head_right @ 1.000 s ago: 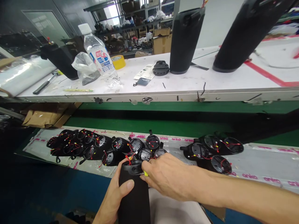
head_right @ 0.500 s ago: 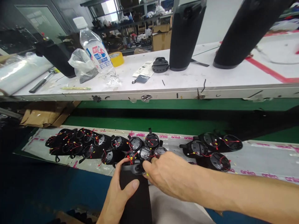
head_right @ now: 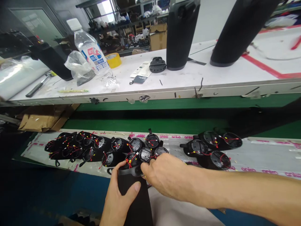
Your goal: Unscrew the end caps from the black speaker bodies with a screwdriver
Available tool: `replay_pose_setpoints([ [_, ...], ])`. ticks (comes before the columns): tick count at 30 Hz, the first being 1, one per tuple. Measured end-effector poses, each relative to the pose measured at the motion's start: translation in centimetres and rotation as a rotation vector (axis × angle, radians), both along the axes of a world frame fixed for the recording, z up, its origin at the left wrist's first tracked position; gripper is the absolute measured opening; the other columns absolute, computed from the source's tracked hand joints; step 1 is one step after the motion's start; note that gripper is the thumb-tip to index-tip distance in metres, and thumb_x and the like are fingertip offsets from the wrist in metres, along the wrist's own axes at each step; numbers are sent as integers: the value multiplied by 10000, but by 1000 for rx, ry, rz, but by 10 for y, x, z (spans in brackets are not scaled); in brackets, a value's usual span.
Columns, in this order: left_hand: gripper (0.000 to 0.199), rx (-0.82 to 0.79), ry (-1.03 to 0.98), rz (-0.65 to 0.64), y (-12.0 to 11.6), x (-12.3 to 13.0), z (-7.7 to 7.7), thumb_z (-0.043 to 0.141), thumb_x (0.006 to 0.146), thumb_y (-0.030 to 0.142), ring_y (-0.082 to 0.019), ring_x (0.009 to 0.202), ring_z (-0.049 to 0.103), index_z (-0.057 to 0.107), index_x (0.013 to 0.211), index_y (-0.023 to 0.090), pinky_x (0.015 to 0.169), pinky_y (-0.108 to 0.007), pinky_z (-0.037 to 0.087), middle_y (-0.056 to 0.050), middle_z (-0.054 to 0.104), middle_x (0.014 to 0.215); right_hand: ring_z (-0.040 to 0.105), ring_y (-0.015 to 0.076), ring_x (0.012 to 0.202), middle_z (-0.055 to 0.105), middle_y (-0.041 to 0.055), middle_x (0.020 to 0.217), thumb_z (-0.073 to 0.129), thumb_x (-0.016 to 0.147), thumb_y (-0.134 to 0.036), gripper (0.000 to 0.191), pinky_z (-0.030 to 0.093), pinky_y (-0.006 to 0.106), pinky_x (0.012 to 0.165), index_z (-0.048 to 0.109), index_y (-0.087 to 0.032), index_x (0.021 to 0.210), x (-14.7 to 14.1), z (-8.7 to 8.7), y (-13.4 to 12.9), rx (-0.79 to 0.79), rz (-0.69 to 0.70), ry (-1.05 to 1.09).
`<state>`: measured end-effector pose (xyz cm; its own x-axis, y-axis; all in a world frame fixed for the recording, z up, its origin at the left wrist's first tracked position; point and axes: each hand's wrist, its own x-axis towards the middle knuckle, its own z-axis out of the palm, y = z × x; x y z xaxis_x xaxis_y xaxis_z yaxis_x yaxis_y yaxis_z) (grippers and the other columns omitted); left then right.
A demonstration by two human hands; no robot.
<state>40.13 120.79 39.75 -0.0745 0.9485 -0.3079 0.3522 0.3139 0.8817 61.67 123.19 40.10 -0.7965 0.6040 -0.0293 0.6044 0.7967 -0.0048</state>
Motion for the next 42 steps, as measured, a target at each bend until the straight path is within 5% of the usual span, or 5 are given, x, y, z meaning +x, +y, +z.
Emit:
replay_pose_setpoints([
  [11,828,-146,-640,-109,19,-20,-31,850,691,527,-402,1314,648,590,1420,232,1154,-508,461,-129,747,1344,590,184,601,645,6,768,613,1050,-301,143,159,388,492,584,-189,967,-3,6,7,-9,-60,173],
  [16,807,-113,-727,-94,20,-15,-39,880,658,539,-383,1176,721,625,1366,246,1015,-462,561,-107,786,1227,577,193,614,650,16,775,626,1038,-311,149,181,382,514,585,-188,967,-1,-7,7,47,-62,219],
  [22,763,-214,-920,42,15,-15,-50,856,677,569,-385,1121,749,646,1333,241,1001,-500,583,-116,796,1149,592,174,646,671,20,809,386,1140,-342,264,300,333,577,564,-188,1021,14,-14,15,-135,-92,486],
  [30,838,-14,-572,175,8,-17,-41,890,661,547,-352,1107,747,603,1384,234,955,-423,611,-101,783,1182,600,197,562,681,-9,773,507,1105,-304,178,239,349,537,526,-230,944,-5,17,-1,-249,-314,332],
  [42,811,86,-281,233,-3,-13,-34,830,756,586,-386,1273,670,562,1425,215,1120,-521,522,-137,726,1290,610,200,515,665,-17,712,532,1067,-253,144,158,358,521,480,-240,933,-34,-2,-18,-146,-339,299],
])
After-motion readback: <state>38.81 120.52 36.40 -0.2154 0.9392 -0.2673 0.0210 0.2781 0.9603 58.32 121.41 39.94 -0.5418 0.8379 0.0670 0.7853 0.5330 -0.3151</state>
